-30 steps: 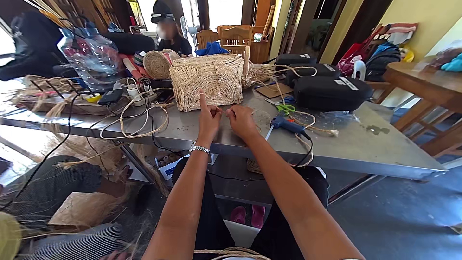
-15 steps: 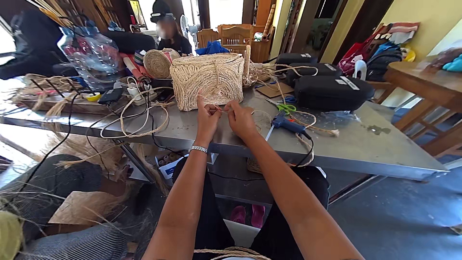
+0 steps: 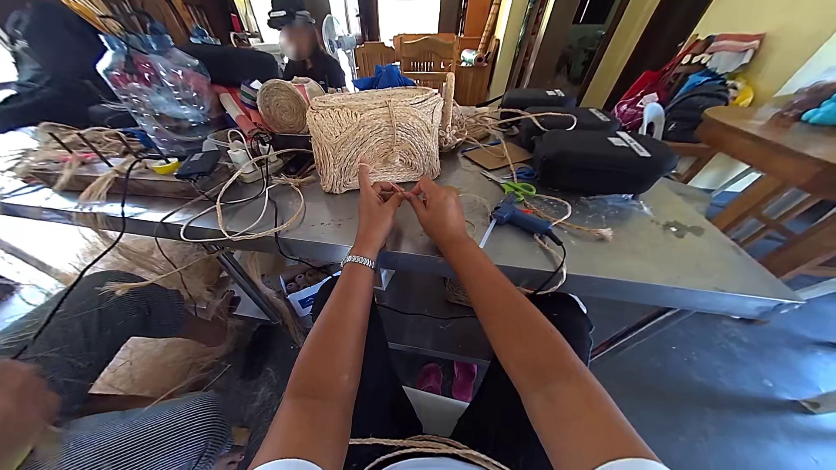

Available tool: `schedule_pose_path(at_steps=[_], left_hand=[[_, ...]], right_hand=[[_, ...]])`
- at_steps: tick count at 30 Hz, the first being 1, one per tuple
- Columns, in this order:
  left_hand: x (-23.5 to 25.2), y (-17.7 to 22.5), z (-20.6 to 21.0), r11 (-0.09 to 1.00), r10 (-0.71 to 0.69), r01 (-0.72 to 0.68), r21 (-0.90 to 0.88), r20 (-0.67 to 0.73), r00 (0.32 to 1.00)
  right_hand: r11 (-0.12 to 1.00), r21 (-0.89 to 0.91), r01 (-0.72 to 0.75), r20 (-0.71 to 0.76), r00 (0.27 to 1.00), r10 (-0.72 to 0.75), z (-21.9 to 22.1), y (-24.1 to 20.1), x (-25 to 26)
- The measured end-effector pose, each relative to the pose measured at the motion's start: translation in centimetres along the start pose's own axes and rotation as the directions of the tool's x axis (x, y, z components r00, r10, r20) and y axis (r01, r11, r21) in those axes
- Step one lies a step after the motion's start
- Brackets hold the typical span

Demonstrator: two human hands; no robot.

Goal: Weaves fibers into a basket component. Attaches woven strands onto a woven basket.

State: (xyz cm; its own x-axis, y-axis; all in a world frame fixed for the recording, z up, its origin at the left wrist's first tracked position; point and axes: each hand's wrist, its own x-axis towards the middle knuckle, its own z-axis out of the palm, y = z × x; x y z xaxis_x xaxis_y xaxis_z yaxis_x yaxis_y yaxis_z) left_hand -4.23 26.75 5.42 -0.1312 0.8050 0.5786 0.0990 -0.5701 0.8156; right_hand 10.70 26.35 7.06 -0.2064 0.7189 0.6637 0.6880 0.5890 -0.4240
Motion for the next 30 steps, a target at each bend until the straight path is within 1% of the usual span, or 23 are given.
schedule_pose_path(at_steps=[2,5,9,11,14,16,19,22,25,28,30], left_hand=[[0.0,0.1,0.1,1.000,-0.006,0.006,0.025,0.002,1.000],[0.0,0.2,0.1,0.995,-0.007,0.006,0.103,0.013,1.000],[0.1,0.3,0.1,0.988,0.011,-0.013,0.156,0.017,1.000],[0.0,0.3,0.1,0.994,0.002,-0.003,0.106,0.015,1.000],[0.0,0.6,0.3,0.997,-0.045,0.046,-0.062,0.007,0.999],[0.0,0.7,0.2,0.988,-0.043,0.043,-0.148,0.004,0.999],[0.0,0.7,0.2,0.978,-0.022,0.021,-0.210,-0.004,1.000],[0.0,0.7,0.1,0.974,-0.010,0.008,-0.228,-0.006,1.000],[0.1,0.6,0.1,0.980,0.001,-0.002,-0.200,-0.005,1.000],[0.2,0.3,0.0,0.982,0.006,-0.008,-0.186,-0.013,1.000],[0.2,0.1,-0.1,0.984,0.021,-0.026,-0.177,-0.035,0.999]], right_hand=[[0.999,0.027,0.036,-0.052,0.998,-0.034,0.2,0.3,0.1],[0.992,0.088,0.091,-0.076,0.994,-0.084,0.6,0.9,0.3],[0.987,0.138,0.079,-0.068,0.995,-0.070,0.8,1.2,0.5],[0.988,0.153,0.036,-0.027,0.999,-0.033,0.5,1.1,0.4],[0.989,0.146,0.023,-0.031,0.999,-0.019,0.6,1.1,0.5],[0.989,0.146,0.015,-0.022,1.000,-0.012,0.5,1.0,0.5],[0.988,0.156,-0.006,0.018,1.000,0.003,0.4,0.8,0.4],[0.990,0.143,-0.015,0.060,0.998,0.006,0.3,0.7,0.4],[0.987,0.156,-0.038,0.159,0.987,0.013,0.2,0.8,0.5],[0.978,0.209,0.011,0.201,0.978,-0.053,0.5,1.0,0.5],[0.984,0.176,0.014,0.220,0.974,-0.053,0.7,1.0,0.5]])
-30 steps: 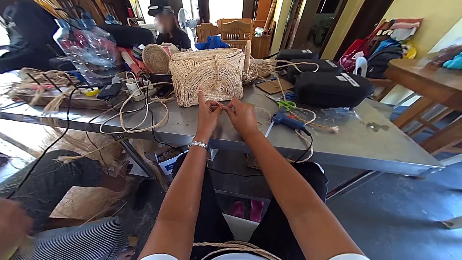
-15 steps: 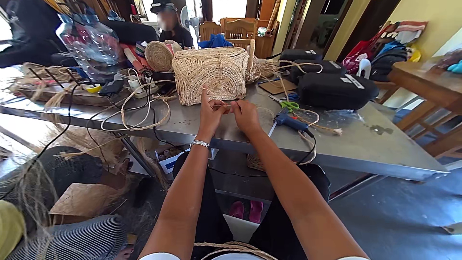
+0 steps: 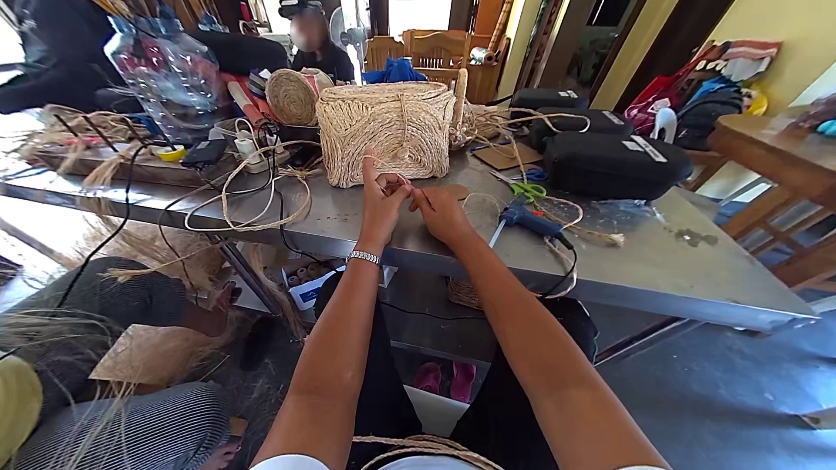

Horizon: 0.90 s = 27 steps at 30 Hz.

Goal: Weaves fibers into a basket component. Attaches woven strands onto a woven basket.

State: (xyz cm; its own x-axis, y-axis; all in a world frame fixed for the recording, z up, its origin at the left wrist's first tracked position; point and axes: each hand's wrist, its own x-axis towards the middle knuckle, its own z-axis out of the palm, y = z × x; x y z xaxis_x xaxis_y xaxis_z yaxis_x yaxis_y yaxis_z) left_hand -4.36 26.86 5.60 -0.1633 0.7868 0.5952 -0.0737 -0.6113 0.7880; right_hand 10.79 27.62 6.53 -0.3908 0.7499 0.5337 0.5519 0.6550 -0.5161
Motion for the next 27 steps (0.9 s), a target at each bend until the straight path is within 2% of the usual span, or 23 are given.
schedule_pose_path(at_steps=[1,3,5,9,16,21,27], left_hand=[[0.01,-0.11,-0.07,1.000,0.009,-0.009,0.004,-0.011,1.000],[-0.02,-0.11,-0.09,1.000,0.008,-0.008,-0.004,-0.018,1.000],[-0.10,0.03,-0.05,1.000,-0.012,0.012,-0.001,-0.011,1.000],[-0.16,0.17,0.18,1.000,-0.028,0.028,-0.011,0.034,0.999],[-0.09,0.00,0.22,0.999,-0.019,0.017,0.038,0.051,0.999],[-0.11,0.05,0.24,0.993,-0.013,0.008,0.118,0.038,0.999],[-0.04,-0.11,0.17,0.965,-0.005,0.000,0.262,0.020,1.000]], right_hand=[[0.999,-0.037,-0.031,-0.022,0.999,0.030,0.08,-0.01,-0.01],[0.993,-0.078,-0.089,-0.156,0.985,0.076,0.20,0.16,0.05],[0.995,-0.045,-0.085,-0.226,0.971,0.073,-0.27,0.05,-0.10],[0.996,0.079,0.050,-0.175,0.984,-0.035,-0.17,0.12,-0.13],[0.998,0.046,-0.036,-0.247,0.968,0.046,-0.65,-0.36,-0.33],[1.000,-0.023,0.016,-0.325,0.945,-0.022,-0.43,-0.02,-0.31],[0.996,-0.013,0.089,-0.259,0.962,-0.089,-0.21,0.21,-0.19]])
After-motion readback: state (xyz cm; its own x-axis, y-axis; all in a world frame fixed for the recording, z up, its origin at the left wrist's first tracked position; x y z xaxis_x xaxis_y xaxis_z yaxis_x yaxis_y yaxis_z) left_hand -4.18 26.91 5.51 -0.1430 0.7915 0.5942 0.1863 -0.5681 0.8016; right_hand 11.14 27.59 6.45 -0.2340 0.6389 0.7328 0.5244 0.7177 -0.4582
